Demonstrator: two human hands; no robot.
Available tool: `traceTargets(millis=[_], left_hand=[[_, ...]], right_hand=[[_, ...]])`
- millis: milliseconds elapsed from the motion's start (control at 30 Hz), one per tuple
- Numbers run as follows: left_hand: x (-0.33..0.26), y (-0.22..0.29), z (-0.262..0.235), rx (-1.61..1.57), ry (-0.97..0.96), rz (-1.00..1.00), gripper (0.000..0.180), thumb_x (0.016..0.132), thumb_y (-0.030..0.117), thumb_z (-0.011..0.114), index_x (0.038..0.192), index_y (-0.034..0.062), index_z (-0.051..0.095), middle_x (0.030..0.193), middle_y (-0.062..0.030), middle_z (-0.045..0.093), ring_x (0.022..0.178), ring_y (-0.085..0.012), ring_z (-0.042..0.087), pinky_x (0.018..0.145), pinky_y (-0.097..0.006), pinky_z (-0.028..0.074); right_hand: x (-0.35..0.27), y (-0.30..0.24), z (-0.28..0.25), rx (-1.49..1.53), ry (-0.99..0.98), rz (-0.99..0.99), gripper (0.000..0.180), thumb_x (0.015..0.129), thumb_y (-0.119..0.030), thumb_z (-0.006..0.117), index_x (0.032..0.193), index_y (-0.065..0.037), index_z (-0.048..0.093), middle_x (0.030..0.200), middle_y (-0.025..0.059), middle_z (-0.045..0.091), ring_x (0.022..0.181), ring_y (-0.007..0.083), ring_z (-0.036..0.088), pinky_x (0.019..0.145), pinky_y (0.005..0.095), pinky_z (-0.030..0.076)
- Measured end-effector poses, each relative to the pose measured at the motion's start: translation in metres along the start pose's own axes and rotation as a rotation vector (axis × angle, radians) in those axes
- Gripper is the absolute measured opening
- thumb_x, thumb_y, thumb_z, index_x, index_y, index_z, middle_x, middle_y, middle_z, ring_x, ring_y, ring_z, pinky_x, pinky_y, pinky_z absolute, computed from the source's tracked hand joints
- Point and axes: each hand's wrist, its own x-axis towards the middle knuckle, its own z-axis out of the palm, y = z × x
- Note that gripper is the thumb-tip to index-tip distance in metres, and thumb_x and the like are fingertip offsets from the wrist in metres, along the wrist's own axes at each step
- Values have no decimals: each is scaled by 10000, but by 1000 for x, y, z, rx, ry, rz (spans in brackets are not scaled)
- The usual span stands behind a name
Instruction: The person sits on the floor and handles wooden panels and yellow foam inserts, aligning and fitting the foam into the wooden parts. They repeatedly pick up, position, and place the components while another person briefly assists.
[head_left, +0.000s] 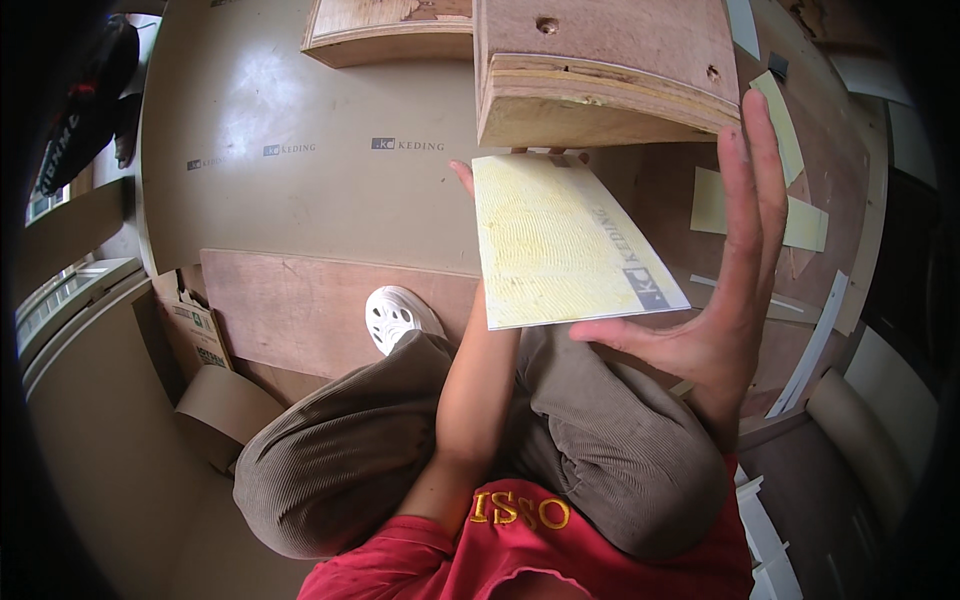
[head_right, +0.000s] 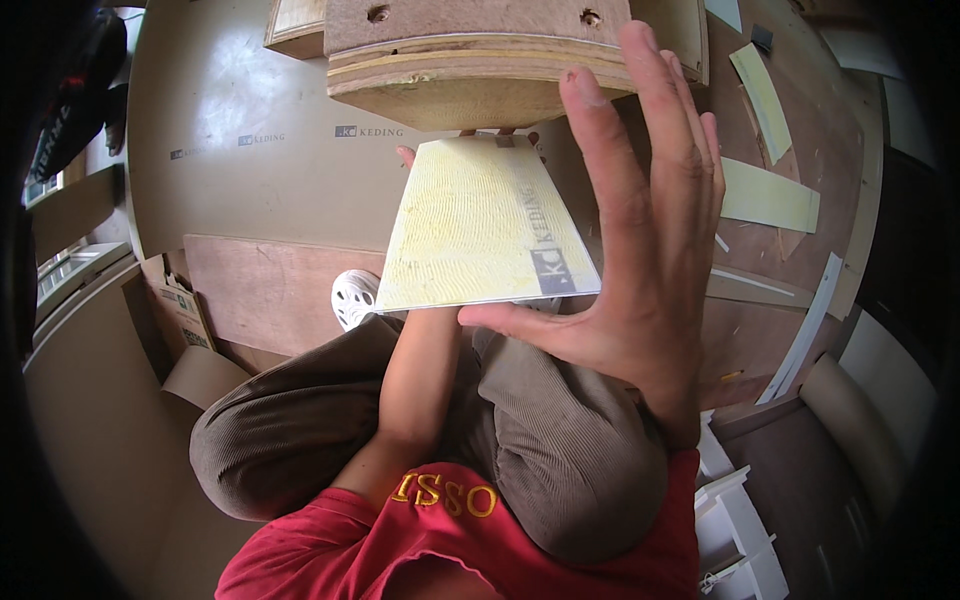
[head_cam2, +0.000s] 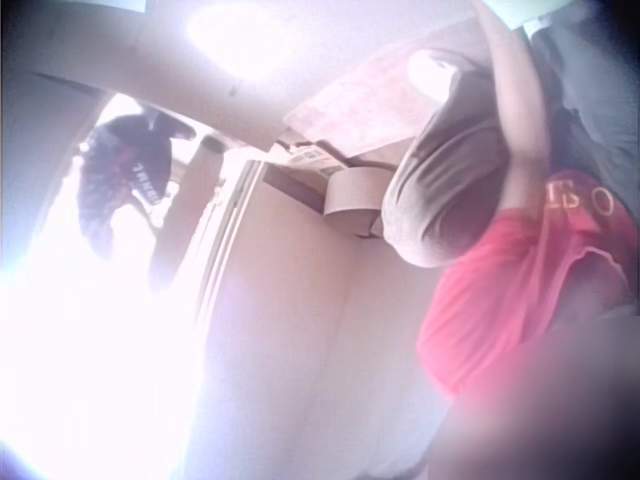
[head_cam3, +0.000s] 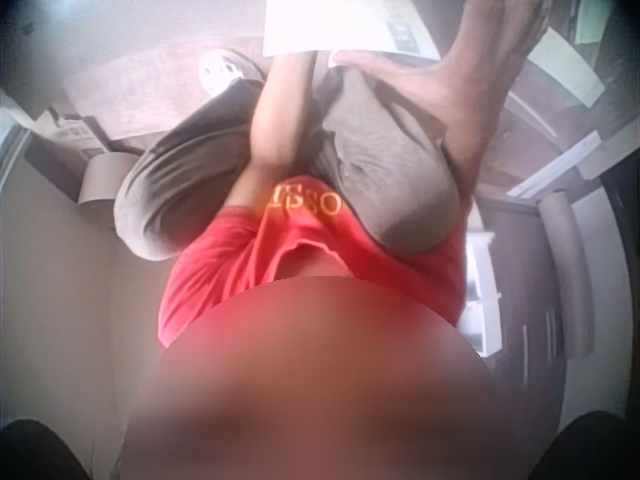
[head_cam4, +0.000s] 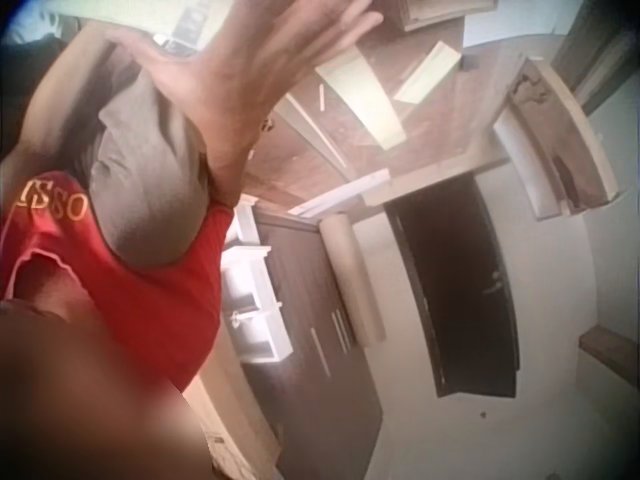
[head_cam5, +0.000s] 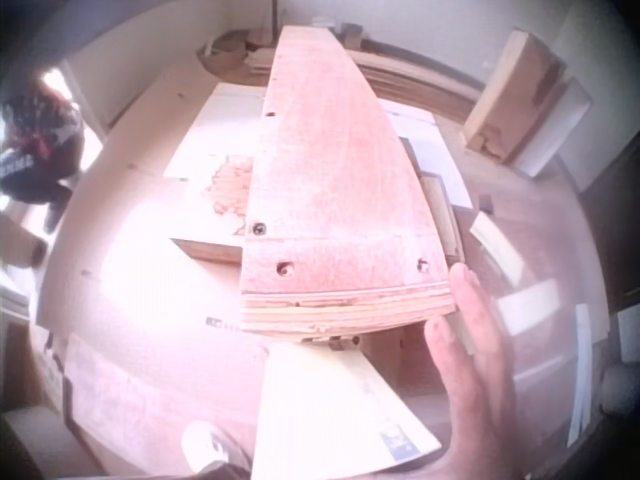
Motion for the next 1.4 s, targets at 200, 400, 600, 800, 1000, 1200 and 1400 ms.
traceTargets(millis=[200, 400, 600, 800, 1000, 1200, 1400], left_hand=[[4, 0, -21, -17, -177, 46, 922, 881, 796, 290, 1477, 93, 324, 1418, -215, 416, 1261, -386, 435, 1074, -493, 370], [8, 1, 4, -66, -30, -2, 870, 876, 790, 311, 1390, 94, 394, 1250, -219, 490, 1129, -388, 515, 942, -530, 454], [15, 5, -10, 34, 49, 23, 859, 877, 771, 344, 1332, 49, 439, 1169, -217, 538, 1019, -337, 577, 882, -491, 503], [4, 8, 0, -79, 42, -41, 829, 875, 756, 383, 1309, 55, 466, 1152, -199, 569, 1026, -321, 585, 882, -458, 510], [-2, 6, 0, -205, -229, -31, 655, 963, 556, 462, 1345, 25, 432, 1261, -213, 526, 1100, -309, 576, 938, -424, 510], [10, 6, -3, -143, -105, 0, 669, 957, 555, 473, 1355, 20, 419, 1262, -222, 519, 1097, -311, 578, 930, -426, 515], [21, 9, -16, -75, -69, 38, 677, 953, 555, 480, 1358, 18, 412, 1261, -228, 516, 1096, -312, 578, 925, -427, 519]], right_hand=[[0, -1, -3, 18, -27, 31, 1357, 414, -557, 901, 1487, -9, 277, 1532, 290, 253, 1394, 424, 324, 1119, 498, 306], [0, 0, 0, 31, -7, 26, 1359, 415, -563, 898, 1488, -6, 278, 1528, 292, 261, 1389, 424, 333, 1122, 495, 307], [1, 31, 8, -88, 18, -203, 1360, 416, -571, 894, 1488, -4, 278, 1524, 296, 262, 1386, 427, 339, 1122, 492, 311], [5, 19, 5, -62, -3, -139, 1361, 416, -576, 892, 1489, -5, 279, 1523, 298, 264, 1385, 426, 341, 1122, 494, 311], [12, -8, -1, -5, -25, -38, 1364, 418, -593, 887, 1491, -12, 276, 1528, 282, 267, 1393, 425, 330, 1125, 495, 307], [8, 5, -1, -60, -50, -94, 1371, 430, -629, 870, 1496, -18, 263, 1534, 269, 265, 1399, 415, 322, 1128, 496, 304], [11, -4, -5, -32, -76, -57, 1369, 438, -646, 862, 1498, -22, 262, 1536, 253, 270, 1402, 402, 319, 1135, 490, 297]])
